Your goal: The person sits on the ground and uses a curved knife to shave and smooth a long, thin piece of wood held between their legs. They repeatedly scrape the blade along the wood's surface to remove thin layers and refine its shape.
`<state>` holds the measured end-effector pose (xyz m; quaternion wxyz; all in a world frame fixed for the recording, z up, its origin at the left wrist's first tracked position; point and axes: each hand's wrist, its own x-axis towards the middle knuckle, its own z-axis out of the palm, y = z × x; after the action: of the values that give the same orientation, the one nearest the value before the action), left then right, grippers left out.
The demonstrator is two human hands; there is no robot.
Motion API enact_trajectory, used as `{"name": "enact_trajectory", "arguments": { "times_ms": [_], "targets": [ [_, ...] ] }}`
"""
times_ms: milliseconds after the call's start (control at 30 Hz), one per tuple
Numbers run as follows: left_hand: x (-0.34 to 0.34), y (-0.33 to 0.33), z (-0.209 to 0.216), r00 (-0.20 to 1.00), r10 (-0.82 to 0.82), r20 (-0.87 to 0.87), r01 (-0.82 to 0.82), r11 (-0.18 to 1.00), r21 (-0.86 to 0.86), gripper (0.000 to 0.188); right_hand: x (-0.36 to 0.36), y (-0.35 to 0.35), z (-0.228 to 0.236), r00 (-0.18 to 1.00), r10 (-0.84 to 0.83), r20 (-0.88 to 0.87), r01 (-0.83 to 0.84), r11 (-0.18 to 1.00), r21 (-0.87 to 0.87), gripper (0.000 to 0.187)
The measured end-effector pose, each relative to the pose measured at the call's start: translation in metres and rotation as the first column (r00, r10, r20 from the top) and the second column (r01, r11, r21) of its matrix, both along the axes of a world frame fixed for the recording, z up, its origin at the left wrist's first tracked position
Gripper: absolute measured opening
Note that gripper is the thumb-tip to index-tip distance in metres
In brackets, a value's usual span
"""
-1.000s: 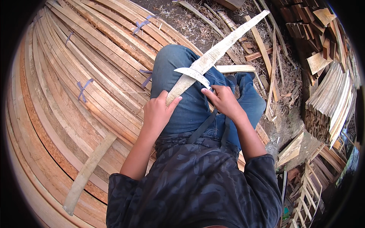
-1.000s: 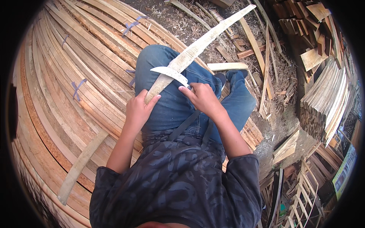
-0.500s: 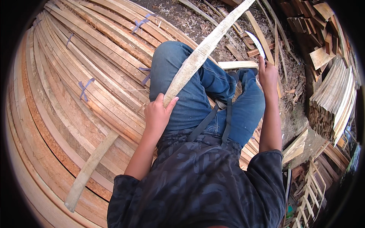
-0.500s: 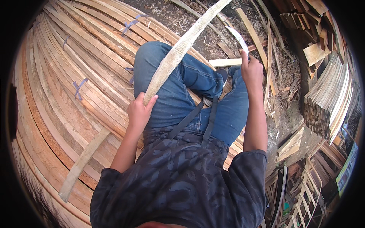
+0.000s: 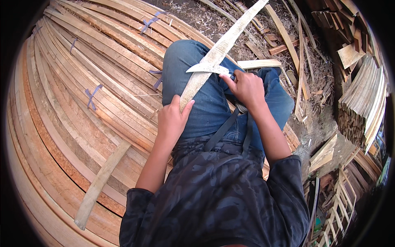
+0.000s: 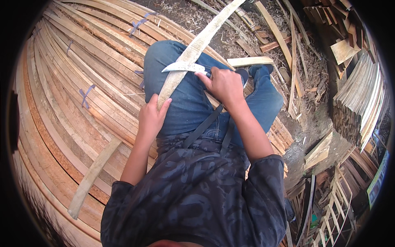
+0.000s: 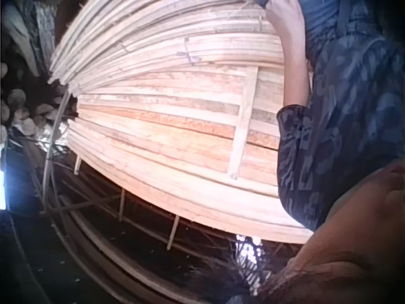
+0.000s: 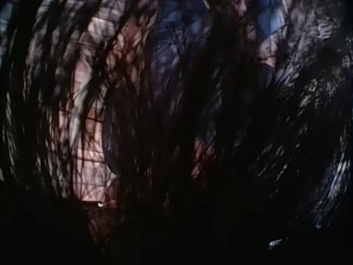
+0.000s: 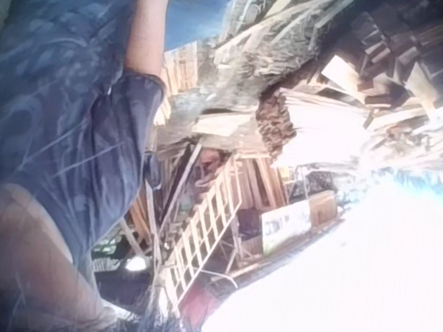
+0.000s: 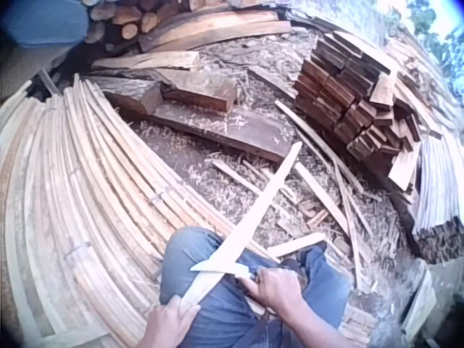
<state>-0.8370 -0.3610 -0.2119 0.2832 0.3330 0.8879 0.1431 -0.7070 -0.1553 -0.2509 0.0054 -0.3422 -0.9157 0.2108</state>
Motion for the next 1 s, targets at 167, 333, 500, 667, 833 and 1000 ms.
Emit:
{"name": "enact_trajectory", "arguments": {
  "times_ms": [167,333,500,667,833,1000],
  "targets": [
    [0.001,-0.006,-0.007,0.996,-0.049,-0.077,0.054,0.997,0.058,0.045,-0.001,-0.022,0.011,0.994,0.101,0.048,-0.100,0.995,-0.029,0.059],
    [0.003,-0.017,-0.002,1.000,-0.007,-0.007,0.007,0.998,0.070,0.044,0.095,0.155,-0.020,0.777,-0.604,0.177,0.577,0.796,0.185,0.073],
    [0.002,-0.001,-0.004,0.999,-0.032,-0.027,0.033,0.999,0.038,0.045,0.086,0.093,0.006,0.891,-0.447,0.075,0.453,0.887,-0.093,0.058],
    [0.003,-0.004,-0.005,1.000,-0.011,0.030,0.009,0.998,0.069,0.046,0.010,-0.007,0.006,1.000,0.022,0.010,-0.021,0.994,-0.112,0.064],
    [0.002,0.008,-0.001,0.999,0.021,0.044,-0.024,0.998,0.065,0.043,0.004,0.011,-0.010,1.000,-0.022,-0.015,0.022,1.000,0.011,0.065],
    [0.003,0.009,-0.006,1.000,-0.022,0.007,0.021,0.996,0.089,0.044,0.006,-0.018,0.007,0.995,0.100,-0.024,-0.100,0.994,-0.030,0.064]
  ]
}}
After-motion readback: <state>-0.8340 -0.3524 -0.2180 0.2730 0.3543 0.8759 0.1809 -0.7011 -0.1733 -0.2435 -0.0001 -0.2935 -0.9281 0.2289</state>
